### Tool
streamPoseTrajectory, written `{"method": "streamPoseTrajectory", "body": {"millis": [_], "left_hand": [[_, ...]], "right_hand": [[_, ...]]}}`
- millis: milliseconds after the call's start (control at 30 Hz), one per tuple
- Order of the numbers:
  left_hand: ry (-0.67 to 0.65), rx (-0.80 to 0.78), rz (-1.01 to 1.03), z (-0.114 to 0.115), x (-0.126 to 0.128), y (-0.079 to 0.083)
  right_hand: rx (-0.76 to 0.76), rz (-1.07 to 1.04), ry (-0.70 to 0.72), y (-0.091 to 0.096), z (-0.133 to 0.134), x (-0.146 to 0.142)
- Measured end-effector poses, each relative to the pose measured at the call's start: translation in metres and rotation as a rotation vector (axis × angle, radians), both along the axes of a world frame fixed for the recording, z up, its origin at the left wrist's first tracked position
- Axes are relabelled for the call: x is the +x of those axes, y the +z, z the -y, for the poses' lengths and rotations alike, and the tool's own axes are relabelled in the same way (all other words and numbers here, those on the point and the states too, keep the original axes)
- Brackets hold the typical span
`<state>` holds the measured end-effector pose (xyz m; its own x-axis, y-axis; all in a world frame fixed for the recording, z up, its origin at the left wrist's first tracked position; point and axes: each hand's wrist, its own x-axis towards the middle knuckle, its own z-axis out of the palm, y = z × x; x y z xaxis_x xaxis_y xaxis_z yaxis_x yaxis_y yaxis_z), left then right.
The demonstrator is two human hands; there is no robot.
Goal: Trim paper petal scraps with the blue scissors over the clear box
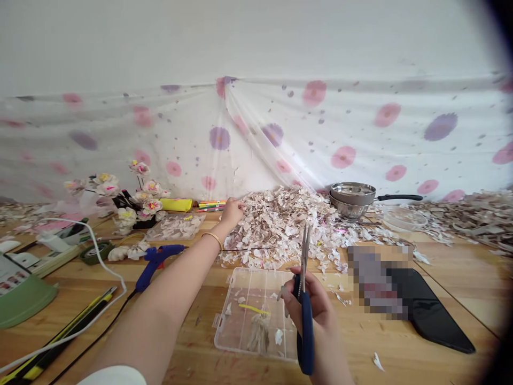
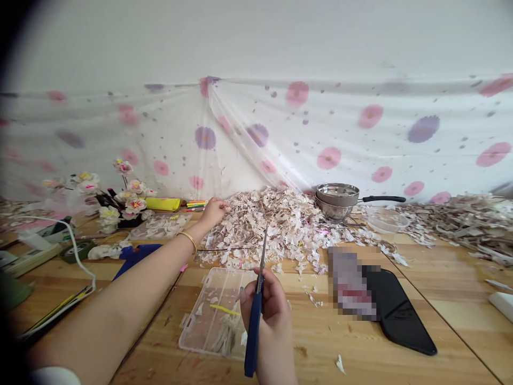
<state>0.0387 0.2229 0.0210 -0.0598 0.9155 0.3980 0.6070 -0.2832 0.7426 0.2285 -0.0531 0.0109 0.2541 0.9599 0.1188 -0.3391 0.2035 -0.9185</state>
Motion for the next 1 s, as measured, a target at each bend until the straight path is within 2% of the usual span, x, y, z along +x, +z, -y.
{"method": "streamPoseTrajectory", "body": {"millis": [167,233,333,500,600,700,800,900,1000], "left_hand": [[0.004,-0.057,0.186,0.025,0.025,0.018],[-0.031,-0.082,0.287,0.047,0.038,0.024],[-0.135,-0.132,0.417,0.094,0.054,0.03],[-0.269,-0.237,0.508,0.18,0.053,0.02],[-0.294,-0.308,0.512,0.212,0.045,0.006],[-0.266,-0.276,0.409,0.227,0.038,-0.006],[-0.248,-0.238,0.262,0.232,0.033,-0.014],[-0.264,-0.249,0.219,0.234,0.031,-0.018],[-0.3,-0.299,0.284,0.235,0.032,-0.019]], "right_hand": [[0.02,-0.021,-0.009,0.0,0.0,-0.003],[0.037,-0.018,-0.015,-0.001,0.0,-0.003],[0.057,-0.016,-0.038,-0.002,0.0,-0.002],[0.092,0.024,-0.066,0.011,-0.006,0.005],[0.1,0.132,-0.028,0.019,-0.022,0.011],[0.06,0.271,0.058,0.018,-0.042,0.013],[0.025,0.336,0.182,0.006,-0.051,0.011],[0.035,0.305,0.274,-0.009,-0.048,0.009],[0.038,0.289,0.299,-0.018,-0.04,0.009]]}}
